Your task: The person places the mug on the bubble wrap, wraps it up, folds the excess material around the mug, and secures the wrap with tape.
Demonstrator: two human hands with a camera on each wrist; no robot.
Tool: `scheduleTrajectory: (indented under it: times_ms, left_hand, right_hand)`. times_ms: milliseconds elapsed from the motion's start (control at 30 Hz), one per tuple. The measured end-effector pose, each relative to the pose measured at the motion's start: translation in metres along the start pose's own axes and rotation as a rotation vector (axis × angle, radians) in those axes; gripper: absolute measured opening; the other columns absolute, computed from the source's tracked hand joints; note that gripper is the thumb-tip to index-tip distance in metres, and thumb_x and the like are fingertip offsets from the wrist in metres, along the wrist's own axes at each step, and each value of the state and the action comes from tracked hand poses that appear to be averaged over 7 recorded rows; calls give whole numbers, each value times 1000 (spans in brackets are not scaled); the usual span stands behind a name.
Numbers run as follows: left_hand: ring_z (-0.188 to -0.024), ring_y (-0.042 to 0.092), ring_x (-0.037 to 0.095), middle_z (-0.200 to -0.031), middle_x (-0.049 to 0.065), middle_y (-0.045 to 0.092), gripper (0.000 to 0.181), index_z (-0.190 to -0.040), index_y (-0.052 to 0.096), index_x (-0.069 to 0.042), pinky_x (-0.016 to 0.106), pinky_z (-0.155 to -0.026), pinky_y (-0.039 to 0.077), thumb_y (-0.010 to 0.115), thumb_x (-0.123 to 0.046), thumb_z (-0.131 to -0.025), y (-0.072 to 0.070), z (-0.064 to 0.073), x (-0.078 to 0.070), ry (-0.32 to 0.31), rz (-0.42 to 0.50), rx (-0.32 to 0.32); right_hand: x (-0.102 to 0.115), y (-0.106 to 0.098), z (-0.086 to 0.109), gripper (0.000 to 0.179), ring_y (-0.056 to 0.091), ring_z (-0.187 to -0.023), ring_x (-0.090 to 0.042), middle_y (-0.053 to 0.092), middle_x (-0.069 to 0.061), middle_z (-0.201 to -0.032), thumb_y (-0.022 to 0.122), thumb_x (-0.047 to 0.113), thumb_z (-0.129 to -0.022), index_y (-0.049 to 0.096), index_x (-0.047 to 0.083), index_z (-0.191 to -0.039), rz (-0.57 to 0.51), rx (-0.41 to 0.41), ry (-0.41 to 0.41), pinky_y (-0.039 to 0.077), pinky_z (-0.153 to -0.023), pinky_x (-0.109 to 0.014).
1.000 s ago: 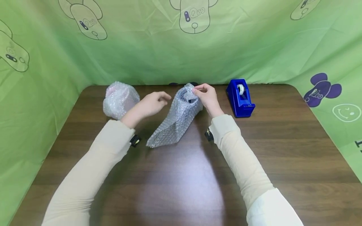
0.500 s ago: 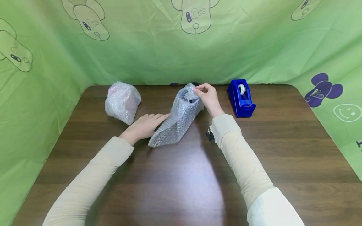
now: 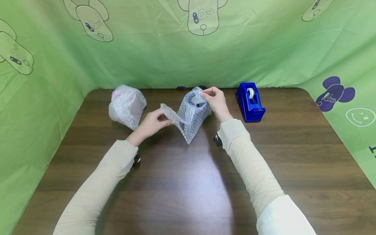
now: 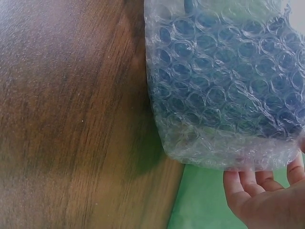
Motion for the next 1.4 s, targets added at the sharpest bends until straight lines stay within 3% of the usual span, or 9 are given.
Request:
scheduleTrajectory:
  times_ms: [100,167,400,633,800,1033,1200,1400]
  left_hand:
    - [-98,64,23,-106,13,68,22,-102,64,-5,32,-85,52,70,-20,-87,5,-5,0,-73,101,-38]
    - [-96,63,22,-106,15,67,24,-105,63,-4,28,-84,51,69,-20,-88,9,-9,-1,-88,156,-66]
    - [-100,59,24,-113,22,64,30,-120,56,1,30,-89,48,58,-16,-95,22,-22,-8,-35,268,-143]
    - [-102,52,28,-108,19,58,31,-123,55,1,37,-92,43,48,-19,-100,32,-30,-24,28,149,-151]
    - [-115,42,31,-122,19,50,36,-130,51,-2,45,-99,36,43,-23,-102,37,-35,-34,23,75,-143]
    - [-113,43,33,-121,17,54,32,-115,58,-3,47,-99,35,48,-30,-100,39,-51,-44,33,10,-193]
    - [-119,43,33,-129,14,55,33,-114,59,-6,48,-106,30,49,-33,-99,39,-65,-53,-42,-85,-162]
    - [-136,27,36,-148,15,34,42,-126,58,-10,47,-113,23,51,-40,-97,37,-72,-60,-179,-162,-92]
  right_hand:
    - [-1,0,0,26,52,-86,-9,62,-11,-107,64,15,-91,61,-2,-111,4,3,-3,41,-73,-18]
    - [-1,0,0,26,52,-86,-8,62,-11,-107,64,16,-91,61,-1,-111,5,7,-2,41,-73,-18]
    - [0,1,1,25,52,-84,-7,62,-10,-104,63,14,-92,60,-2,-111,-4,12,-15,41,-73,-17]
    - [1,1,2,25,52,-85,-8,61,-7,-101,63,15,-92,61,-1,-111,8,15,-18,41,-74,-18]
    - [-1,2,0,25,53,-87,-10,61,-3,-97,64,17,-91,61,1,-109,11,8,-11,41,-75,-19]
    - [-3,2,-1,26,54,-88,-11,62,-5,-100,64,18,-91,60,1,-110,19,7,-8,42,-74,-19]
    - [-2,1,1,23,52,-86,-11,62,-10,-104,61,15,-93,60,1,-111,58,7,-28,41,-73,-18]
    - [-1,2,1,21,50,-84,-11,62,-15,-112,56,11,-93,59,0,-111,83,14,-49,40,-70,-17]
Point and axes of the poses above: each hand's wrist, its own z-axis away from the middle knuckle, its own y-axis out of the palm, x = y × z, the point moved 1 cm from there along -z, towards the middle knuckle
